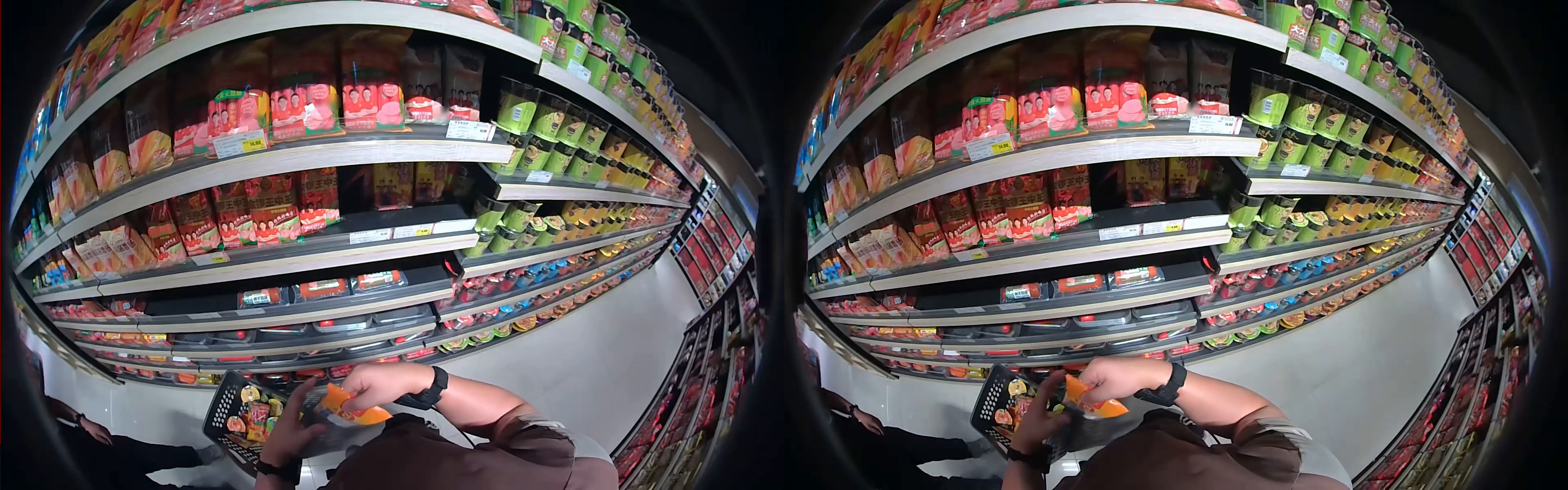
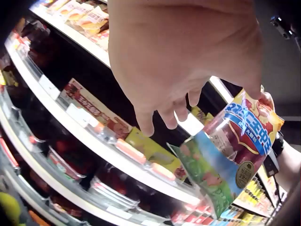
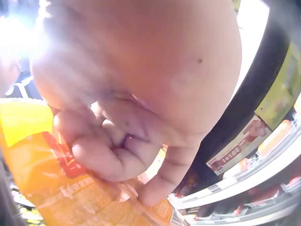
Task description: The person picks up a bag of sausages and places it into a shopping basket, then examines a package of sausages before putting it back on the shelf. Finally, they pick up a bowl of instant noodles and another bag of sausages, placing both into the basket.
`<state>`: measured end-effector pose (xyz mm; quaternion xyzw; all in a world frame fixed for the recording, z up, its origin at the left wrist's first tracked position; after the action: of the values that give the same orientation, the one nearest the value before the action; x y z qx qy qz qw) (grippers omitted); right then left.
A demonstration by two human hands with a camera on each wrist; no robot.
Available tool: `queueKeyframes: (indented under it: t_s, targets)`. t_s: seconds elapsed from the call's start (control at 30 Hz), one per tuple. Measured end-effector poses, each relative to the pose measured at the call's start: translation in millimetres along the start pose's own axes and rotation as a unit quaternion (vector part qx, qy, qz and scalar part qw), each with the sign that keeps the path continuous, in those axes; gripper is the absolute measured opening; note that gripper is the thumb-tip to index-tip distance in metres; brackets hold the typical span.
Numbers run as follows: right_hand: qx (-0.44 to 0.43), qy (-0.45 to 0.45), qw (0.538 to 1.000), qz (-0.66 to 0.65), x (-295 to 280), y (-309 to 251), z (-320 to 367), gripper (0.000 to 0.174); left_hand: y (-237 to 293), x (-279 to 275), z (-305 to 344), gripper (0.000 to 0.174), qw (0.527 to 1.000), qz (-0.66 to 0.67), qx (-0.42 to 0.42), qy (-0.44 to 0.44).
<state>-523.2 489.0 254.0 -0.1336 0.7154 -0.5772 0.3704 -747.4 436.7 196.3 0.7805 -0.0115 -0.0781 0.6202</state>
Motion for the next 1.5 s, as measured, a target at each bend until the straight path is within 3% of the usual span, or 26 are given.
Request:
queueKeyframes:
  t_s: [0.03, 0.1, 0.17, 0.23, 0.27, 0.33, 0.53, 0.6, 0.67, 0.7, 0.77, 0.87, 0.97, 1.07, 1.17, 1.2, 1.3, 1.33, 1.43, 1.5]
  targets:
    - [-0.004, -0.025, 0.999, 0.025, 3.3, -10.1, -2.3, 0.024, -0.3, -1.5, -2.3, 0.065, 1.0, 0.004, 0.002, -0.001]
    - [-0.002, -0.024, 1.0, -0.005, 6.3, -21.7, -6.0, 0.028, -8.0, -0.2, -4.4, 0.067, 0.983, 0.036, -0.115, -0.142]
    - [-0.037, -0.032, 0.998, -0.026, 6.0, -28.9, -12.5, 0.029, -14.0, 1.2, -6.2, 0.063, 0.979, 0.063, -0.123, -0.147]
    - [-0.015, -0.048, 0.998, -0.028, -1.5, -44.4, -17.1, 0.032, -22.6, 4.2, -7.6, 0.051, 0.973, 0.043, -0.104, -0.201]
    - [-0.025, -0.044, 0.998, -0.023, -2.6, -35.5, -19.7, 0.033, -25.1, 2.7, -7.6, 0.051, 0.977, 0.036, -0.109, -0.182]
    - [-0.029, -0.039, 0.999, -0.002, -10.4, -21.6, -24.1, 0.036, -26.1, 1.8, -7.9, 0.043, 0.965, 0.071, -0.158, -0.197]
    - [-0.005, -0.034, 0.999, -0.023, -37.9, -18.3, -34.5, 0.031, 1.8, -10.0, -29.7, 0.043, 0.981, -0.012, -0.154, -0.116]
    - [-0.053, 0.04, 0.997, -0.045, -44.5, 3.9, -39.6, 0.028, 4.4, -12.7, -33.1, 0.041, 0.982, -0.02, -0.162, -0.092]
    - [-0.026, 0.076, 0.981, -0.174, -55.4, 14.7, -41.6, 0.014, 5.5, -17.2, -35.4, 0.041, 0.985, -0.057, -0.156, -0.045]
    - [-0.03, 0.094, 0.961, -0.26, -58.9, 20.8, -42.9, 0.015, 6.4, -20.3, -38.1, 0.04, 0.985, -0.09, -0.147, -0.009]
    - [-0.021, 0.075, 0.957, -0.279, -68.3, 27.2, -46.8, 0.021, 8.4, -21.2, -43.8, 0.039, 0.984, -0.102, -0.145, 0.021]
    - [-0.04, 0.052, 0.967, -0.247, -73.5, 41.2, -51.1, 0.023, 1.0, -18.5, -52.4, 0.036, 0.986, -0.017, -0.136, 0.095]
    - [-0.056, 0.034, 0.967, -0.248, -77.7, 42.7, -57.7, 0.023, -9.5, -11.3, -63.7, 0.032, 0.974, -0.018, -0.155, 0.165]
    - [-0.045, 0.051, 0.978, -0.196, -80.4, 54.8, -65.5, 0.014, -32.5, -5.4, -69.5, 0.029, 0.969, 0.032, -0.121, 0.215]
    - [-0.021, 0.084, 0.989, -0.122, -80.0, 58.6, -76.5, 0.011, -1.1, 15.2, -85.3, 0.024, 0.946, 0.087, -0.116, 0.289]
    - [-0.007, 0.11, 0.99, -0.088, -78.5, 57.3, -81.1, 0.014, -1.6, 19.0, -91.0, 0.024, 0.945, 0.087, -0.118, 0.293]
    - [0.002, 0.069, 0.997, 0.025, -77.5, 25.1, -90.0, 0.028, -6.2, 29.0, -103.6, 0.026, 0.941, 0.114, -0.078, 0.31]
    - [0.009, 0.087, 0.996, 0.031, -72.0, 37.9, -96.9, 0.036, -6.1, 33.7, -107.3, 0.027, 0.938, 0.127, -0.076, 0.314]
    - [0.07, 0.081, 0.992, 0.06, -72.8, 43.6, -100.9, 0.037, -1.2, 39.0, -113.4, 0.031, 0.939, 0.141, -0.063, 0.309]
    - [0.085, 0.077, 0.993, 0.002, -70.8, 53.1, -101.2, 0.037, 10.7, 30.5, -116.5, 0.039, 0.946, 0.168, -0.1, 0.259]
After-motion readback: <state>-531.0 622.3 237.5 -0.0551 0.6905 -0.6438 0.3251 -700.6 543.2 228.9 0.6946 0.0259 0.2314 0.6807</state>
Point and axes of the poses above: each hand's wrist, its own z-axis away from the middle knuckle, its own x-axis out of the palm, y = z × x, the point moved 2 cm from there along -z, towards the middle knuckle, and after that the axes turned 15 degrees about y, right-handed, at the moved point
